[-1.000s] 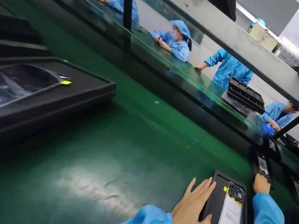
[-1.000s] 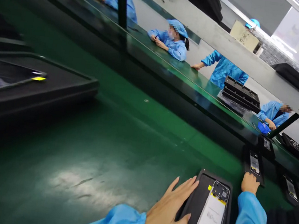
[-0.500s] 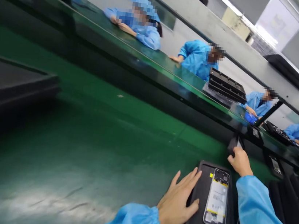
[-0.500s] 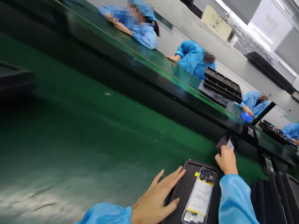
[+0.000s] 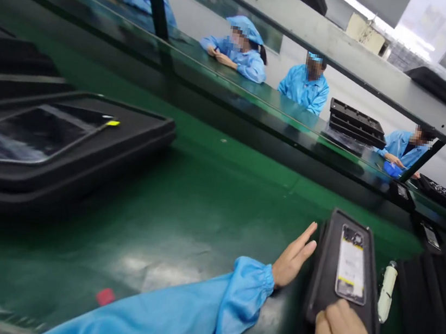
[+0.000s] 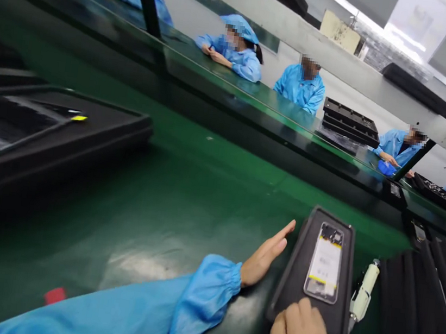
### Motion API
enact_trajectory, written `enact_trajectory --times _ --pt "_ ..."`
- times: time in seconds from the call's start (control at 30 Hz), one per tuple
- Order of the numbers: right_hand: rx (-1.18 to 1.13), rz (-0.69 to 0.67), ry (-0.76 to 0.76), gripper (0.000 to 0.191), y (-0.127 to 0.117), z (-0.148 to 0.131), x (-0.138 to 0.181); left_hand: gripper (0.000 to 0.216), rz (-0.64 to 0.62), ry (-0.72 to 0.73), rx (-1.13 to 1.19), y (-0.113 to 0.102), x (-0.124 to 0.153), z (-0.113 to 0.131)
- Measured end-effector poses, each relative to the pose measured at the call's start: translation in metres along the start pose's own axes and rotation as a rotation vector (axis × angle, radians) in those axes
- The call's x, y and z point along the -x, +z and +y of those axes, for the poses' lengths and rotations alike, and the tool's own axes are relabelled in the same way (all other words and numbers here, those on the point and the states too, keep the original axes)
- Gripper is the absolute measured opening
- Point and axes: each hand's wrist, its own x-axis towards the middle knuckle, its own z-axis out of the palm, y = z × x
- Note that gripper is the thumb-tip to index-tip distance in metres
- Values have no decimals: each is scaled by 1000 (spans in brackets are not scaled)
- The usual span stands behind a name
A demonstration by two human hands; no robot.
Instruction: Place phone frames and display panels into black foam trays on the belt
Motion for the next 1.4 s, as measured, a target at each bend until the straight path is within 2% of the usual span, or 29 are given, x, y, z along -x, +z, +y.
enact_trajectory --times 0.1,0.17,0.23,0.4,0.43,0.5,0.6,0.7,0.8,0.9,1.0,1.13,1.23,1.33,1.4 --pt "43 18 51 27 9 -5 26 97 -96 -21 -51 10 13 2" --pt "69 7 41 20 6 5 44 96 -95 -41 -74 17 21 2" --pt "118 54 76 19 -4 16 64 93 -72 -62 -64 22 25 0" --pt "211 236 471 29 -39 21 92 83 -14 -78 -77 35 13 -7" --pt "250 265 513 29 -48 22 93 82 -2 -71 -95 38 9 -7" --pt "381 279 477 31 -74 29 91 81 7 -58 -122 45 3 -6" --pt "617 233 458 42 -127 54 91 81 -1 -58 -141 50 -2 -3" --pt "658 43 558 43 -177 87 100 82 3 -58 -149 50 -4 -3" --pt "528 -137 506 34 -215 112 108 81 11 -33 -145 49 -4 -6" --pt "478 -95 474 26 -243 118 101 77 34 8 -137 49 -4 -12" --pt "563 27 493 25 -258 105 81 77 54 16 -129 49 -4 -17" --pt "663 196 510 25 -255 75 50 83 22 -40 -99 47 -8 -11" --pt "657 240 393 22 -231 58 28 87 53 4 -82 40 -3 11" --pt "524 226 100 12 -178 40 9 88 40 171 115 33 18 38" --pt "459 232 -26 15 -128 23 -1 95 25 163 276 30 37 50"
